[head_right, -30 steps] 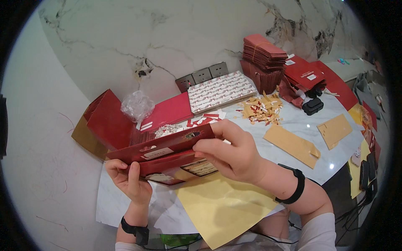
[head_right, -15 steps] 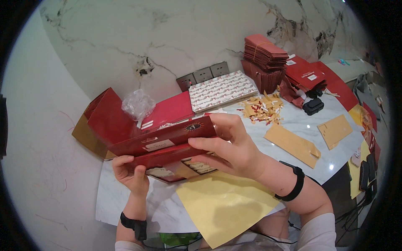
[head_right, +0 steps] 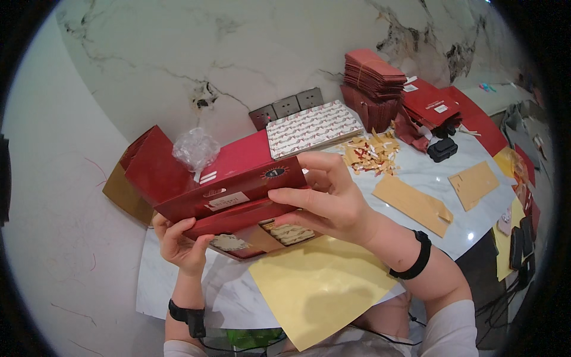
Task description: The recorder is assembling and preparing retail packaging for 'Money Wallets' greeting card sets by folding the cardstock holders and checking contents.
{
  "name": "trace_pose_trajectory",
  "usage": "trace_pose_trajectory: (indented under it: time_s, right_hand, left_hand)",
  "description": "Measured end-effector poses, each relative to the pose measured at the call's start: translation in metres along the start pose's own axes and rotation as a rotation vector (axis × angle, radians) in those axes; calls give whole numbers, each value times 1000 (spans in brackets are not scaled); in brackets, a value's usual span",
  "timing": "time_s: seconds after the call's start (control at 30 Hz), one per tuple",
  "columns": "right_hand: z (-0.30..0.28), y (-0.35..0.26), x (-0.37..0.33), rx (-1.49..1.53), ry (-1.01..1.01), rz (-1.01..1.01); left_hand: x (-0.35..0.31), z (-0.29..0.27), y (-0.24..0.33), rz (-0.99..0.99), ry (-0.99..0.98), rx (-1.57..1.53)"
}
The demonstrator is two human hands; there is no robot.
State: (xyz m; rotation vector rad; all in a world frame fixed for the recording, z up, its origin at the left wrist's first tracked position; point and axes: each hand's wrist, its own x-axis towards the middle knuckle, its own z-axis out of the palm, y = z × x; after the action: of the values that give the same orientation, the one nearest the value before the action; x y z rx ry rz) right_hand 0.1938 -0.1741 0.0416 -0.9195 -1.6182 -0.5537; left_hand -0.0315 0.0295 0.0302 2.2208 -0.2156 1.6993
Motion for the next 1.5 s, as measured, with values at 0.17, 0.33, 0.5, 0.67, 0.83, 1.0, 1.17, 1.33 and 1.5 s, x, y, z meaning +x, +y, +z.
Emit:
trace_pose_trajectory:
  time_s: [0.17, 0.33, 0.5, 0.67, 0.83, 1.0, 1.17, 1.33, 1.5]
  right_hand:
    - [-3, 1, 0, 15, -14, -7]
    - [-3, 4, -2, 7, -37, -18]
    - [-7, -6, -4, 34, 48, 59]
    - [-17, -4, -2, 41, 60, 159]
    - [-11, -13, 3, 76, 52, 233]
    - [3, -19, -1, 392, 335, 347]
    - [-13, -11, 4, 120, 47, 126]
    - [-17, -11, 4, 114, -4, 148]
    - [-3, -18, -1, 338, 206, 355]
  left_hand:
    - [1, -1, 1, -3, 12, -17]
    - [-1, 2, 0, 2, 16, -48]
    - [-10, 10, -3, -27, 33, -149]
    - [-19, 15, 3, -94, 6, -209]
    - [-29, 22, 4, -155, 160, -328]
    - [-27, 23, 18, -281, 256, -267]
    - [-24, 21, 9, -244, 310, -95]
    - [-19, 17, 4, -225, 260, -147]
    - [-12, 22, 5, -155, 227, -23]
